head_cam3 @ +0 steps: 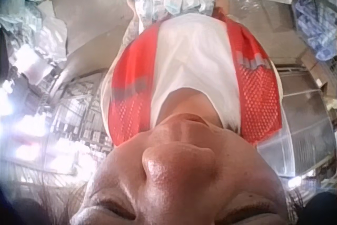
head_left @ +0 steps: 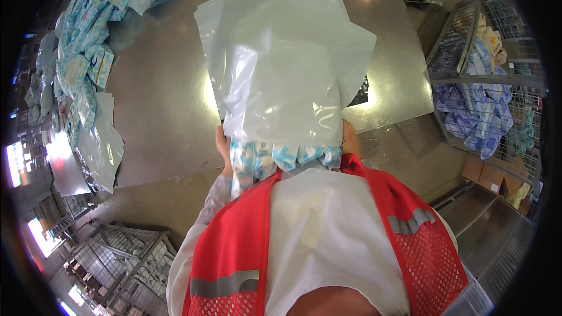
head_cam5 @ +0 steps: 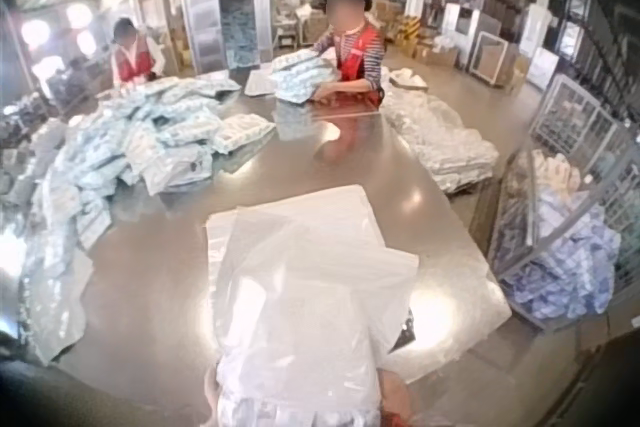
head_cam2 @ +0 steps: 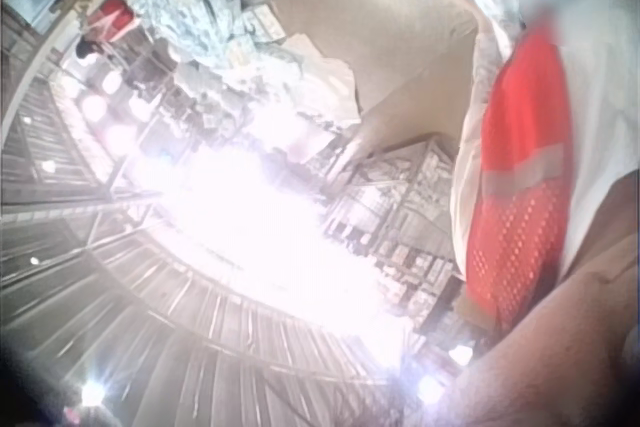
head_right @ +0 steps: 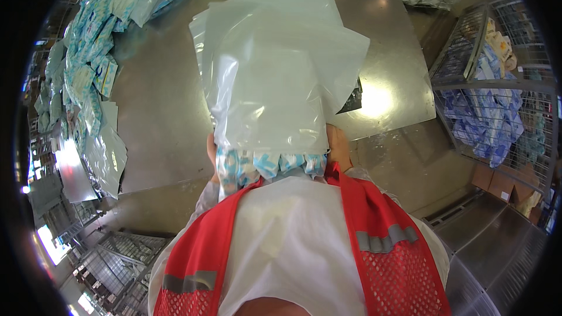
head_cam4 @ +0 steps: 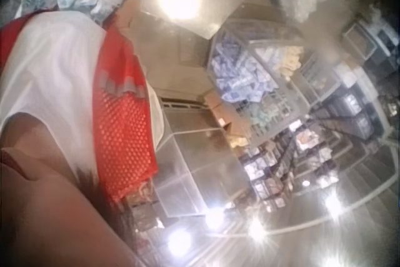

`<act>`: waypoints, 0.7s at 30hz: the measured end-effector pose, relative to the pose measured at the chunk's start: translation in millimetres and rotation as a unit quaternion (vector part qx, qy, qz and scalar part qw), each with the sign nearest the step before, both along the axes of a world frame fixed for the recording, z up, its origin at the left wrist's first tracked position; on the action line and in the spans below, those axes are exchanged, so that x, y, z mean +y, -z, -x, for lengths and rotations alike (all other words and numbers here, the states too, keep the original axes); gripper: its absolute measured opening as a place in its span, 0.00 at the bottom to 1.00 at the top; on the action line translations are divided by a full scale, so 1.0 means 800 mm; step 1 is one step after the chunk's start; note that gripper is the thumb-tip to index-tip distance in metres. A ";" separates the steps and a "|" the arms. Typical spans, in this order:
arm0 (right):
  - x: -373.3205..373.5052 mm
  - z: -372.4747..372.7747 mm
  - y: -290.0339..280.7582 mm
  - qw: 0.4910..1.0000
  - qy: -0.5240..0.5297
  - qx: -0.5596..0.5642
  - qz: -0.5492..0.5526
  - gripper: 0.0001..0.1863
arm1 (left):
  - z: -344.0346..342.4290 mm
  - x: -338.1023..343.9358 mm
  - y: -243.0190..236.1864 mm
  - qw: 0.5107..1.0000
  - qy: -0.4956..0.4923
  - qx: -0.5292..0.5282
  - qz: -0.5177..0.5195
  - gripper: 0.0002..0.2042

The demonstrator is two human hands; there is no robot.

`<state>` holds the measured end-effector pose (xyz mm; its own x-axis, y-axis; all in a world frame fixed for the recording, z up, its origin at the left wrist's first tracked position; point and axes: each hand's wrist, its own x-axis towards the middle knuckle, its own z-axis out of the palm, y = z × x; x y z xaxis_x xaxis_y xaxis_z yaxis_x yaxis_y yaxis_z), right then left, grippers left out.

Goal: The person repeatedly picks small blue-and-white packages from a pile on a stainless steel table, places them into a clear plastic bag, and seals the bag using a heat-sealing bar. The process is repeated multiple times throughout the clip.

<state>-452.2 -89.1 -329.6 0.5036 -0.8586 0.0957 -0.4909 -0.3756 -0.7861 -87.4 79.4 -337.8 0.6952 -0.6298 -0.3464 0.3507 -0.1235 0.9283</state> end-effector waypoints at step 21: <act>-0.018 -0.041 -0.109 0.987 -0.036 0.003 -0.153 0.30 | 0.031 0.031 -0.036 0.993 0.033 -0.025 -0.106 0.12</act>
<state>-419.0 -103.5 -242.4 0.5643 -0.8086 -0.1662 -0.4760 -0.1542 -0.8658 -112.2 104.0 -308.9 0.6744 -0.5914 -0.4421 0.2890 -0.3395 0.8951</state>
